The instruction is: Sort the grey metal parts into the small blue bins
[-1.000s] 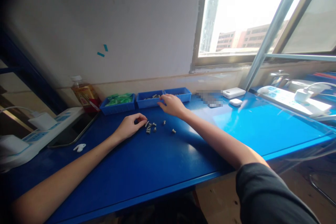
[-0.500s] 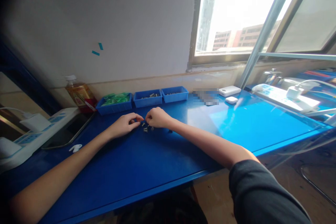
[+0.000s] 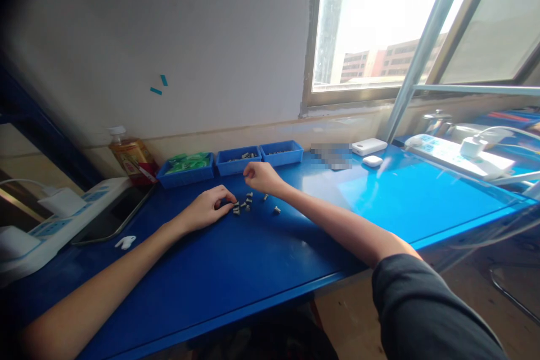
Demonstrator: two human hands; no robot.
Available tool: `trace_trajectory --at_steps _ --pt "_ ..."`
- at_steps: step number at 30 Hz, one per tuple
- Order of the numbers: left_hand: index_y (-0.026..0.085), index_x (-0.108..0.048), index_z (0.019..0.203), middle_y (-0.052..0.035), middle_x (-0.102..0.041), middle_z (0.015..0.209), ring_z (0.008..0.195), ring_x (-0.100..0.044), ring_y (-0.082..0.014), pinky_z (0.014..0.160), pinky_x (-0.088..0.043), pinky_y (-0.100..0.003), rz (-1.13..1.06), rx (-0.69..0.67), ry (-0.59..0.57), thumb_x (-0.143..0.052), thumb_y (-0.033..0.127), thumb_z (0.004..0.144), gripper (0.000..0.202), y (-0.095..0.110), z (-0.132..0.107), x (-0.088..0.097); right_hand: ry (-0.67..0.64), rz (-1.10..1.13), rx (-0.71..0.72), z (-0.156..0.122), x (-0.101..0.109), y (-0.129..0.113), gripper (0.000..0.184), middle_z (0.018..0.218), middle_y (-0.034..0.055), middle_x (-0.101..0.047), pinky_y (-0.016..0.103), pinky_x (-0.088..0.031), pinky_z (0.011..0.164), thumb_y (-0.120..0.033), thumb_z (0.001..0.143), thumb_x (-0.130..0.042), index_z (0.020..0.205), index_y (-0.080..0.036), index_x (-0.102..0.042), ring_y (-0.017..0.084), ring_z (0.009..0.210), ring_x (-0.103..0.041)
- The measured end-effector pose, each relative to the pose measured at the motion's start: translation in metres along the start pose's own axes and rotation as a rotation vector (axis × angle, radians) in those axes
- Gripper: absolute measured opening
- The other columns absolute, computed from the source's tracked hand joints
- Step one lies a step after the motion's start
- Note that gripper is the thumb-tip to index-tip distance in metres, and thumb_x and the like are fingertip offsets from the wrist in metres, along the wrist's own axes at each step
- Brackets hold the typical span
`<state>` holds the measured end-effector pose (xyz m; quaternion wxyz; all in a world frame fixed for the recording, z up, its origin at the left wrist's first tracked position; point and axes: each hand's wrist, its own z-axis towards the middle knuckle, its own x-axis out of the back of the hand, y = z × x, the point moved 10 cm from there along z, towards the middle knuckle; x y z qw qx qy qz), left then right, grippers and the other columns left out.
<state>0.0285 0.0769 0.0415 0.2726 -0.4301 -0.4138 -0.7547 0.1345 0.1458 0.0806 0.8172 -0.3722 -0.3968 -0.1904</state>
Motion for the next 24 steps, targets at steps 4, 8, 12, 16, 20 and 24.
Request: trace_trajectory --at_steps 4,8,12,16,20,24 --pt "0.021 -0.065 0.089 -0.0021 -0.062 0.087 0.068 -0.055 -0.0140 0.061 -0.041 -0.026 -0.003 0.003 0.026 -0.053 0.031 0.082 0.017 0.001 0.001 -0.001 0.293 -0.148 0.066 0.024 0.064 0.009 0.016 0.090 0.0075 -0.063 0.028 -0.044 0.080 -0.019 0.082 -0.057 0.093 -0.014 -0.067 0.019 0.085 -0.059" --pt "0.019 -0.064 0.088 -0.0033 -0.063 0.085 0.072 -0.057 -0.0156 0.063 -0.043 -0.026 -0.029 0.043 0.075 -0.052 0.030 0.083 0.017 -0.005 0.002 0.001 0.245 -0.273 -0.030 0.026 0.066 0.024 0.028 0.100 0.0119 -0.059 0.033 -0.043 0.084 -0.030 0.081 -0.064 0.103 -0.012 -0.066 0.023 0.092 -0.057" --pt "0.019 -0.062 0.086 -0.0036 -0.063 0.085 0.072 -0.058 -0.0159 0.065 -0.044 -0.027 -0.027 0.038 0.105 -0.050 0.029 0.083 0.016 -0.007 0.002 0.002 0.032 -0.179 0.212 -0.010 0.015 -0.022 0.022 0.088 0.0072 -0.065 0.030 -0.041 0.083 -0.029 0.085 -0.058 0.099 -0.015 -0.068 0.020 0.087 -0.058" --pt "0.020 -0.061 0.083 -0.0031 -0.062 0.082 0.071 -0.057 -0.0164 0.063 -0.043 -0.027 0.027 0.069 0.127 -0.051 0.027 0.082 0.012 -0.011 0.002 0.004 -0.280 -0.092 0.256 -0.032 -0.035 -0.049 0.018 0.084 0.0058 -0.068 0.026 -0.042 0.072 -0.028 0.081 -0.062 0.092 -0.016 -0.071 0.018 0.080 -0.060" --pt "0.020 -0.060 0.078 -0.0029 -0.060 0.080 0.073 -0.057 -0.0171 0.062 -0.043 -0.027 0.073 0.088 0.133 -0.050 0.027 0.082 0.013 -0.011 0.001 0.005 -0.431 0.043 0.090 -0.033 -0.051 -0.039 0.013 0.073 0.0015 -0.068 0.019 -0.039 0.057 -0.015 0.077 -0.058 0.082 -0.016 -0.070 0.013 0.066 -0.061" --pt "0.020 -0.060 0.080 -0.0026 -0.059 0.080 0.072 -0.056 -0.0166 0.063 -0.042 -0.027 0.051 0.085 0.119 -0.048 0.028 0.084 0.015 -0.008 0.001 0.006 -0.395 0.089 0.111 -0.031 -0.041 -0.040 0.014 0.069 -0.0004 -0.067 0.019 -0.039 0.055 -0.011 0.074 -0.058 0.080 -0.015 -0.069 0.011 0.062 -0.059"
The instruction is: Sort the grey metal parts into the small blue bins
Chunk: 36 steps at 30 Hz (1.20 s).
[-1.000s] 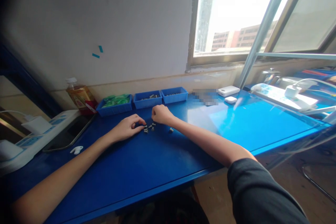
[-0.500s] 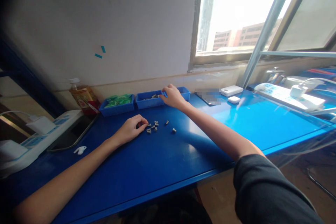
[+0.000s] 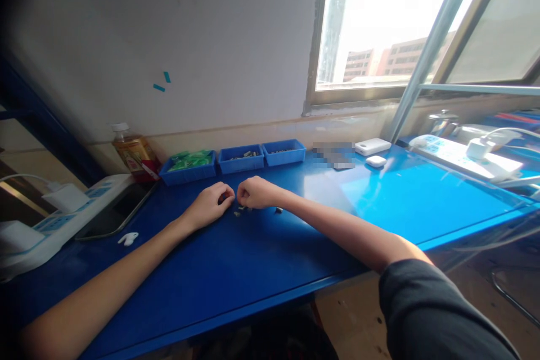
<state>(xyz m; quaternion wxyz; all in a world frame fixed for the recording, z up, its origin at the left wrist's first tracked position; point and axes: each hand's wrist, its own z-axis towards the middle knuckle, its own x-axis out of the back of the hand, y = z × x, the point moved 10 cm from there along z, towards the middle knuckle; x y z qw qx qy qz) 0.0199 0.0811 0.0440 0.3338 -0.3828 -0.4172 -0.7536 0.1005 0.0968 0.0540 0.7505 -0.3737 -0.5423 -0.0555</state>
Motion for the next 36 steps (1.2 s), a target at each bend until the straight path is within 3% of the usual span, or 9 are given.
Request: trace_trajectory --at_steps 5,9,12,17,21,24,27,33,36 --pt "0.021 -0.066 0.095 -0.0026 -0.062 0.086 0.072 -0.056 -0.0147 0.066 -0.044 -0.026 -0.131 -0.084 -0.116 -0.054 0.038 0.083 0.023 0.018 -0.003 -0.004 0.463 -0.232 0.118 0.004 0.086 0.006 0.014 0.085 0.0055 -0.064 0.025 -0.043 0.073 -0.015 0.081 -0.057 0.090 -0.014 -0.068 0.017 0.080 -0.058" --pt "0.022 -0.070 0.084 -0.0030 -0.063 0.089 0.072 -0.056 -0.0146 0.067 -0.044 -0.026 -0.154 -0.078 -0.162 -0.059 0.037 0.080 0.020 0.024 -0.003 -0.007 0.717 -0.434 -0.125 0.000 0.138 0.050 0.019 0.096 0.0127 -0.060 0.035 -0.040 0.086 -0.025 0.086 -0.057 0.095 -0.012 -0.066 0.025 0.094 -0.053" --pt "0.019 -0.069 0.076 -0.0042 -0.063 0.084 0.071 -0.057 -0.0160 0.065 -0.043 -0.027 -0.149 -0.006 -0.140 -0.058 0.036 0.080 0.020 0.018 0.000 -0.008 0.629 -0.457 -0.095 -0.007 0.118 0.050 0.022 0.095 0.0121 -0.061 0.036 -0.040 0.085 -0.030 0.087 -0.056 0.096 -0.013 -0.066 0.025 0.092 -0.053" --pt "0.016 -0.066 0.080 -0.0052 -0.064 0.082 0.073 -0.058 -0.0178 0.067 -0.044 -0.029 -0.253 0.087 -0.019 -0.053 0.039 0.082 0.027 0.001 0.003 -0.002 0.363 -0.316 0.206 -0.024 0.037 -0.002 0.025 0.088 0.0062 -0.065 0.031 -0.043 0.078 -0.033 0.082 -0.064 0.100 -0.016 -0.063 0.021 0.085 -0.056" --pt "0.014 -0.064 0.089 -0.0054 -0.066 0.083 0.076 -0.059 -0.0185 0.067 -0.044 -0.028 -0.448 0.131 0.016 -0.052 0.047 0.083 0.036 -0.007 0.004 0.000 0.385 -0.300 0.297 -0.027 0.017 -0.028 0.018 0.086 0.0061 -0.065 0.029 -0.043 0.076 -0.026 0.083 -0.063 0.097 -0.016 -0.062 0.020 0.084 -0.055" --pt "0.014 -0.064 0.090 -0.0045 -0.066 0.080 0.072 -0.058 -0.0173 0.066 -0.044 -0.027 -0.523 0.132 -0.003 -0.050 0.049 0.084 0.039 -0.005 0.004 0.002 0.450 -0.313 0.327 -0.029 0.023 -0.035 0.010 0.082 0.0054 -0.065 0.028 -0.043 0.073 -0.024 0.085 -0.058 0.089 -0.016 -0.062 0.018 0.080 -0.055" --pt "0.015 -0.064 0.089 -0.0037 -0.065 0.080 0.069 -0.056 -0.0161 0.063 -0.043 -0.026 -0.381 0.110 -0.028 -0.047 0.050 0.084 0.039 -0.001 0.003 0.010 0.535 -0.389 0.301 -0.027 0.045 -0.030 0.014 0.082 0.0057 -0.065 0.029 -0.042 0.074 -0.030 0.087 -0.056 0.088 -0.017 -0.063 0.019 0.080 -0.055" --pt "0.019 -0.065 0.086 -0.0032 -0.062 0.078 0.067 -0.056 -0.0170 0.059 -0.040 -0.026 0.013 0.010 -0.202 -0.061 0.048 0.075 0.031 0.006 -0.007 0.004 0.825 -0.479 -0.115 -0.018 0.130 0.039 0.025 0.093 0.0101 -0.065 0.034 -0.041 0.077 -0.033 0.087 -0.054 0.103 -0.015 -0.060 0.025 0.089 -0.057" --pt "0.019 -0.064 0.082 -0.0047 -0.062 0.082 0.071 -0.058 -0.0171 0.063 -0.043 -0.027 -0.049 -0.018 -0.169 -0.055 0.034 0.080 0.018 0.008 -0.006 0.000 0.805 -0.414 -0.124 -0.023 0.125 0.051 0.029 0.092 0.0091 -0.064 0.032 -0.042 0.075 -0.035 0.087 -0.055 0.108 -0.015 -0.057 0.023 0.086 -0.057"
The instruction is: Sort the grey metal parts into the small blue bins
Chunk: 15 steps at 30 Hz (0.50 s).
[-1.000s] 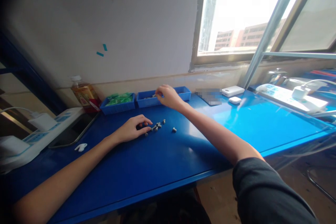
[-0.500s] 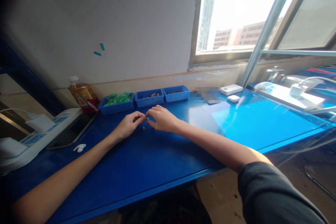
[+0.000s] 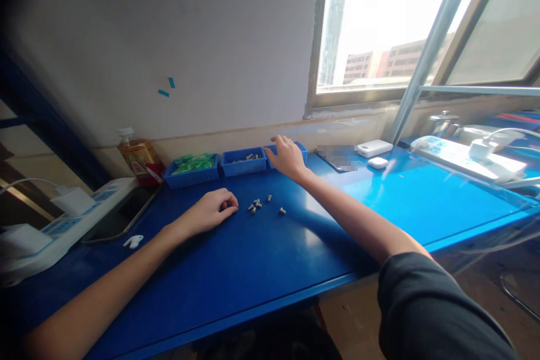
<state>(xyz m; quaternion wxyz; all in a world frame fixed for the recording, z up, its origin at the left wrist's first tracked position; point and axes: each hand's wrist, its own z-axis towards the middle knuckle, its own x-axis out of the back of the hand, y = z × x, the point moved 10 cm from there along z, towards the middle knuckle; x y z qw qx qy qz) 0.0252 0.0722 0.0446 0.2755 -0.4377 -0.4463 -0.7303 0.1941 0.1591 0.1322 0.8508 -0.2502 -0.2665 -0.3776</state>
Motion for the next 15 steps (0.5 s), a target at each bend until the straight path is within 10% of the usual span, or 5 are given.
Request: trace_trajectory --at_steps 7,15 --pt "0.018 -0.050 0.084 -0.0025 -0.066 0.086 0.081 -0.063 -0.0158 0.078 -0.048 -0.030 -0.696 0.129 0.260 -0.065 0.034 0.075 0.024 -0.013 0.004 0.004 -0.284 0.185 0.479 -0.083 -0.022 -0.089 0.021 0.088 0.0053 -0.063 0.029 -0.041 0.076 -0.031 0.087 -0.056 0.104 -0.018 -0.059 0.019 0.083 -0.056" --pt "0.019 -0.047 0.086 0.0016 -0.064 0.079 0.075 -0.062 -0.0125 0.073 -0.047 -0.025 -0.974 0.166 0.242 -0.072 0.036 0.071 0.034 -0.004 0.002 -0.001 -0.186 0.214 0.502 -0.077 -0.008 -0.105 0.014 0.084 0.0054 -0.062 0.028 -0.040 0.073 -0.028 0.090 -0.050 0.096 -0.018 -0.058 0.017 0.079 -0.055"
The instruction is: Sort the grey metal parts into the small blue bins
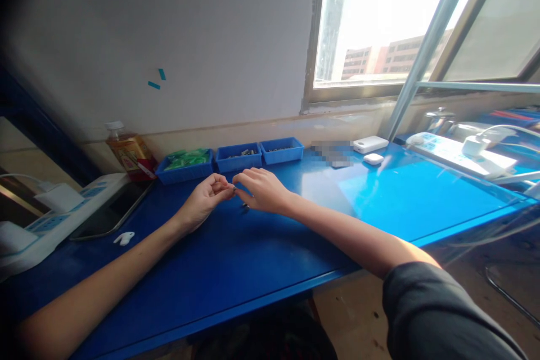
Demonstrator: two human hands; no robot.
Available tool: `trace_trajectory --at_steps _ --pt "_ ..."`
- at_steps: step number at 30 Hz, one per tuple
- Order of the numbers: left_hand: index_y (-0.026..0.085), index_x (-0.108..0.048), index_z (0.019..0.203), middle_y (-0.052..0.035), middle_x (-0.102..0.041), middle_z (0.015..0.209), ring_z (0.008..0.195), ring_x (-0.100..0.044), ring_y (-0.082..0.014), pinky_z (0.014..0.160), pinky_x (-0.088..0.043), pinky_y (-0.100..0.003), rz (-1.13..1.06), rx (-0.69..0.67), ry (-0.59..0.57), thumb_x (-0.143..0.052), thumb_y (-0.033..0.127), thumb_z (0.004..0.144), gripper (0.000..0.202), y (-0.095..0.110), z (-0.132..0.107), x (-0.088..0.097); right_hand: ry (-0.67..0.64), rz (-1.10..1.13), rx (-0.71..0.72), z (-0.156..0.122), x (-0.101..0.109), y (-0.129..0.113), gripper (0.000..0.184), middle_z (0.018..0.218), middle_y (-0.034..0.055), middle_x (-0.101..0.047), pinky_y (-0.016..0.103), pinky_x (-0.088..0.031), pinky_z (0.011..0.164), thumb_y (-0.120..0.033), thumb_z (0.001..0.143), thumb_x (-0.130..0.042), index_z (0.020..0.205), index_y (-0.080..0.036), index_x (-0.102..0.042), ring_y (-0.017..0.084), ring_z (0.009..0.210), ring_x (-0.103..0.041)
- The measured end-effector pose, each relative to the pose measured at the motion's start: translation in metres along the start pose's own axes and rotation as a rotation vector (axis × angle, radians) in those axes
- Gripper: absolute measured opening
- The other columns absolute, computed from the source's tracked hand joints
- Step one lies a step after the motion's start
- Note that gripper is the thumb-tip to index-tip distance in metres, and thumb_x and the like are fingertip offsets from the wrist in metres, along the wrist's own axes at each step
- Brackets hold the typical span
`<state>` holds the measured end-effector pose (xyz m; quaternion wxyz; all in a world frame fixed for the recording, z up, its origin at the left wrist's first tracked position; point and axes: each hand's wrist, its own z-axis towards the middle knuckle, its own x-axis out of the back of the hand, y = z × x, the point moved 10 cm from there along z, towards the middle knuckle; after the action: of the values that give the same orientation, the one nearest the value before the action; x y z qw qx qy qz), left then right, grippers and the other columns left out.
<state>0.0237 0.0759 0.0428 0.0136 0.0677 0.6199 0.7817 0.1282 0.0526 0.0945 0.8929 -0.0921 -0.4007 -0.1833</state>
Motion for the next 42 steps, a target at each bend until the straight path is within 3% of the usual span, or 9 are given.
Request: trace_trajectory --at_steps 5,10,13,17,23,30,34,38,42 --pt "0.019 -0.048 0.098 -0.0049 -0.067 0.092 0.088 -0.064 -0.0190 0.078 -0.048 -0.031 0.092 -0.035 -0.018 -0.066 0.041 0.077 0.035 -0.002 0.000 -0.001 -0.037 -0.020 0.107 0.008 0.010 0.000 0.012 0.081 0.0040 -0.062 0.027 -0.040 0.071 -0.026 0.089 -0.050 0.089 -0.019 -0.059 0.017 0.077 -0.055" --pt "0.022 -0.056 0.111 -0.0077 -0.060 0.120 0.113 -0.053 -0.0249 0.097 -0.038 -0.041 0.713 -0.301 -0.130 -0.060 0.035 0.082 0.032 0.018 -0.013 -0.027 0.157 -0.247 -0.287 0.030 0.053 0.085 0.017 0.090 0.0085 -0.063 0.030 -0.040 0.074 -0.028 0.088 -0.052 0.098 -0.016 -0.059 0.022 0.085 -0.056" --pt "0.025 -0.061 0.107 -0.0045 -0.061 0.119 0.113 -0.052 -0.0247 0.099 -0.034 -0.043 0.952 -0.401 -0.258 -0.055 0.029 0.085 0.023 0.021 -0.024 -0.049 -0.022 -0.232 -0.423 0.023 0.041 0.112 0.026 0.088 0.0072 -0.065 0.029 -0.040 0.068 -0.031 0.083 -0.060 0.104 -0.016 -0.060 0.022 0.081 -0.058" --pt "0.023 -0.063 0.097 -0.0047 -0.063 0.104 0.098 -0.056 -0.0224 0.086 -0.041 -0.037 1.025 -0.368 -0.237 -0.051 0.030 0.087 0.017 0.018 -0.022 -0.047 -0.369 0.024 -0.335 -0.007 -0.003 0.081 0.023 0.074 0.0011 -0.063 0.024 -0.038 0.059 -0.032 0.077 -0.068 0.095 -0.019 -0.066 0.015 0.066 -0.057" --pt "0.021 -0.062 0.092 -0.0049 -0.063 0.093 0.089 -0.058 -0.0201 0.079 -0.044 -0.032 0.934 -0.336 -0.218 -0.051 0.025 0.086 0.013 0.011 -0.014 -0.040 -0.448 0.059 -0.262 -0.023 -0.021 0.049 0.018 0.076 0.0027 -0.064 0.022 -0.038 0.060 -0.007 0.072 -0.059 0.083 -0.017 -0.068 0.014 0.067 -0.056" --pt "0.020 -0.060 0.100 -0.0046 -0.064 0.094 0.088 -0.060 -0.0210 0.079 -0.043 -0.034 0.947 -0.177 -0.011 -0.054 0.027 0.083 0.019 0.005 -0.006 -0.014 -0.402 -0.022 -0.200 -0.019 -0.033 0.049 0.016 0.080 0.0042 -0.060 0.023 -0.039 0.062 -0.007 0.072 -0.054 0.080 -0.017 -0.063 0.015 0.069 -0.056" --pt "0.020 -0.063 0.089 -0.0051 -0.064 0.092 0.087 -0.060 -0.0238 0.083 -0.039 -0.042 1.037 -0.057 0.075 -0.056 0.038 0.082 0.021 -0.002 -0.005 -0.001 -0.152 -0.132 -0.143 0.015 0.001 0.076 0.017 0.089 0.0083 -0.059 0.028 -0.042 0.076 -0.011 0.082 -0.048 0.089 -0.016 -0.063 0.020 0.084 -0.055" --pt "0.021 -0.066 0.088 -0.0047 -0.065 0.092 0.090 -0.060 -0.0240 0.084 -0.038 -0.042 0.983 -0.074 0.034 -0.053 0.036 0.085 0.020 -0.002 -0.004 -0.004 0.047 -0.310 -0.381 0.036 0.041 0.123 0.021 0.102 0.0165 -0.058 0.036 -0.041 0.084 -0.020 0.086 -0.051 0.101 -0.010 -0.062 0.027 0.095 -0.052" --pt "0.019 -0.066 0.085 -0.0057 -0.067 0.088 0.085 -0.060 -0.0220 0.077 -0.043 -0.035 0.852 -0.129 0.008 -0.052 0.035 0.085 0.021 0.002 -0.001 -0.007 -0.114 -0.184 -0.247 0.025 0.017 0.080 0.030 0.101 0.0116 -0.062 0.035 -0.041 0.083 -0.033 0.086 -0.057 0.110 -0.014 -0.060 0.025 0.094 -0.055"
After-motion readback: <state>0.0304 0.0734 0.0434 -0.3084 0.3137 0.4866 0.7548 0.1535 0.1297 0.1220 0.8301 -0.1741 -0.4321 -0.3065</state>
